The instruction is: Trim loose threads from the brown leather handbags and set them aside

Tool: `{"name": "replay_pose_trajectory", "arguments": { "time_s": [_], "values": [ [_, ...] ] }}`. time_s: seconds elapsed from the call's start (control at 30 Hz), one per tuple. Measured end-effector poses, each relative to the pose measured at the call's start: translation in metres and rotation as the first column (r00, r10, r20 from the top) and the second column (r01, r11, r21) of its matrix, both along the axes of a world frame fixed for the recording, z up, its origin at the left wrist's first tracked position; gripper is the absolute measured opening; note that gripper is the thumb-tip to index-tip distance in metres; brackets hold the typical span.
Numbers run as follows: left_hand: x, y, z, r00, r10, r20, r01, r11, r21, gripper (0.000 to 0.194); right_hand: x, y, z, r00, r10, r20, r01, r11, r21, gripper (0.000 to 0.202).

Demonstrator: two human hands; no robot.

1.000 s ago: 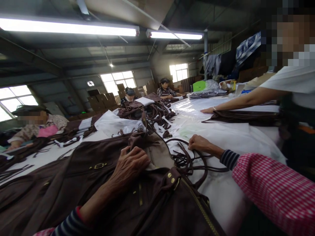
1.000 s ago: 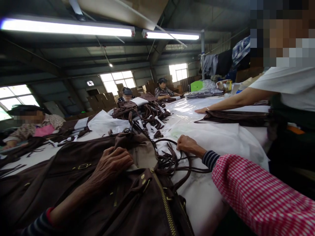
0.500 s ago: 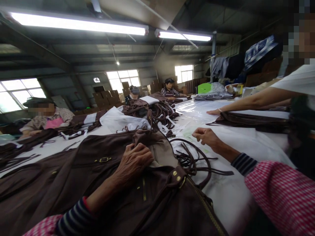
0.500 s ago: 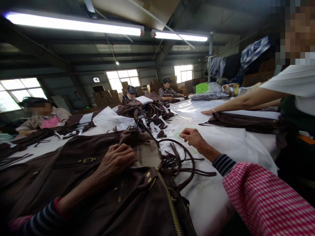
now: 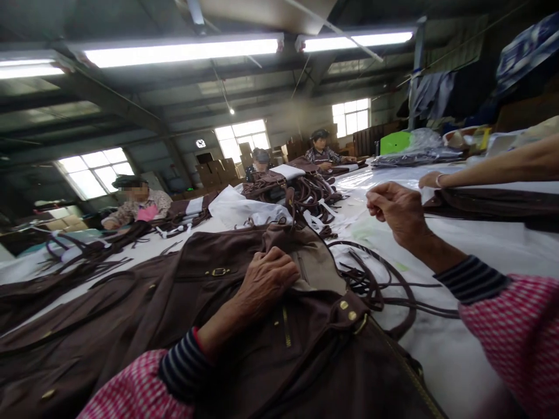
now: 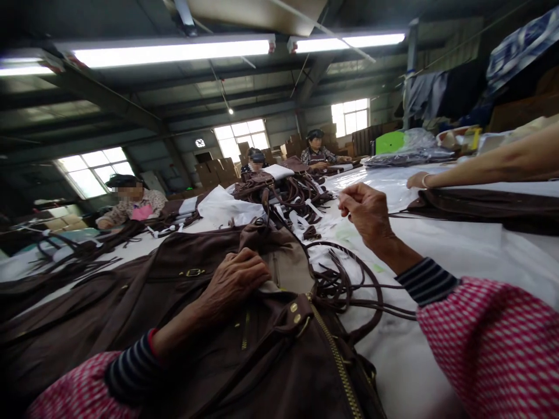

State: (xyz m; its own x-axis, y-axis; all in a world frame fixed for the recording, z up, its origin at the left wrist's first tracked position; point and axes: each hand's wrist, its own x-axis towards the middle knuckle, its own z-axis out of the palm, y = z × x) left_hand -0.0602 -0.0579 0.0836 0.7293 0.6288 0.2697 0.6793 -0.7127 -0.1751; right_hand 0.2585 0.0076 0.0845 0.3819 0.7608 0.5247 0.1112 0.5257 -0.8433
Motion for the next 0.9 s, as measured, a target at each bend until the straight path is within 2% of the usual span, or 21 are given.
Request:
{"name": "replay_pose_trajectory", "arguments": {
  "time_s": [0.03,0.1,0.17,0.23,0.33,0.43,0.5,0.57,0.63,0.67,0.73,0.77,0.83,0.9],
  "values": [
    [0.0,0.0,0.001,1.0,0.006,-0.004,-0.006,1.0,0.0,0.034,-0.002,0.0,-0.002,0.994,0.069,0.087,-0.062,0.995,-0.081,0.016],
    [0.001,-0.001,0.001,1.0,0.014,-0.011,-0.014,1.0,-0.002,0.032,-0.006,-0.001,-0.013,0.941,0.236,0.241,-0.158,0.939,-0.304,0.014],
    [0.001,0.0,0.001,1.0,0.016,-0.008,-0.016,1.0,-0.004,0.031,-0.007,-0.001,-0.024,0.91,0.318,0.265,-0.186,0.886,-0.424,0.013],
    [0.0,0.001,0.001,1.0,0.01,0.001,-0.01,1.0,-0.006,0.029,-0.004,0.002,-0.029,0.954,0.252,0.166,-0.181,0.918,-0.354,0.013],
    [-0.001,0.004,0.0,1.0,0.0,0.007,0.0,1.0,-0.011,0.027,0.005,0.011,-0.017,0.993,0.055,-0.108,-0.067,0.991,-0.119,0.016],
    [-0.002,0.004,0.002,1.0,0.0,0.0,0.0,0.999,-0.045,0.029,0.011,0.017,0.004,0.953,-0.092,-0.287,0.099,0.995,0.009,0.015],
    [-0.002,0.001,0.005,1.0,0.011,0.009,-0.011,0.996,-0.087,0.033,0.008,0.014,0.013,0.951,-0.131,-0.28,0.154,0.986,0.062,0.015],
    [-0.003,-0.003,0.01,0.999,0.019,0.036,-0.013,0.989,-0.15,0.037,-0.001,0.002,0.015,0.984,-0.092,-0.153,0.108,0.99,0.094,0.015],
    [-0.005,-0.008,0.016,0.998,0.006,0.069,0.011,0.973,-0.229,0.038,-0.017,-0.016,0.011,0.996,0.059,0.068,-0.064,0.996,0.07,0.016],
    [-0.005,-0.01,0.02,0.997,-0.006,0.083,0.028,0.963,-0.267,0.039,-0.025,-0.026,0.008,0.968,0.162,0.19,-0.17,0.985,0.028,0.017],
    [-0.006,-0.014,0.026,0.996,-0.025,0.089,0.052,0.947,-0.317,0.04,-0.043,-0.044,0.0,0.846,0.345,0.408,-0.337,0.937,-0.092,0.015],
    [-0.005,-0.016,0.029,0.996,-0.029,0.081,0.054,0.944,-0.326,0.04,-0.052,-0.051,-0.004,0.771,0.404,0.493,-0.38,0.912,-0.153,0.013],
    [-0.004,-0.02,0.034,0.998,-0.041,0.052,0.056,0.945,-0.321,0.039,-0.069,-0.06,-0.013,0.642,0.468,0.608,-0.408,0.879,-0.246,0.01],
    [-0.002,-0.026,0.035,0.998,-0.053,0.02,0.057,0.956,-0.289,0.038,-0.082,-0.062,-0.023,0.565,0.511,0.648,-0.424,0.853,-0.304,0.008]
  ]
}}
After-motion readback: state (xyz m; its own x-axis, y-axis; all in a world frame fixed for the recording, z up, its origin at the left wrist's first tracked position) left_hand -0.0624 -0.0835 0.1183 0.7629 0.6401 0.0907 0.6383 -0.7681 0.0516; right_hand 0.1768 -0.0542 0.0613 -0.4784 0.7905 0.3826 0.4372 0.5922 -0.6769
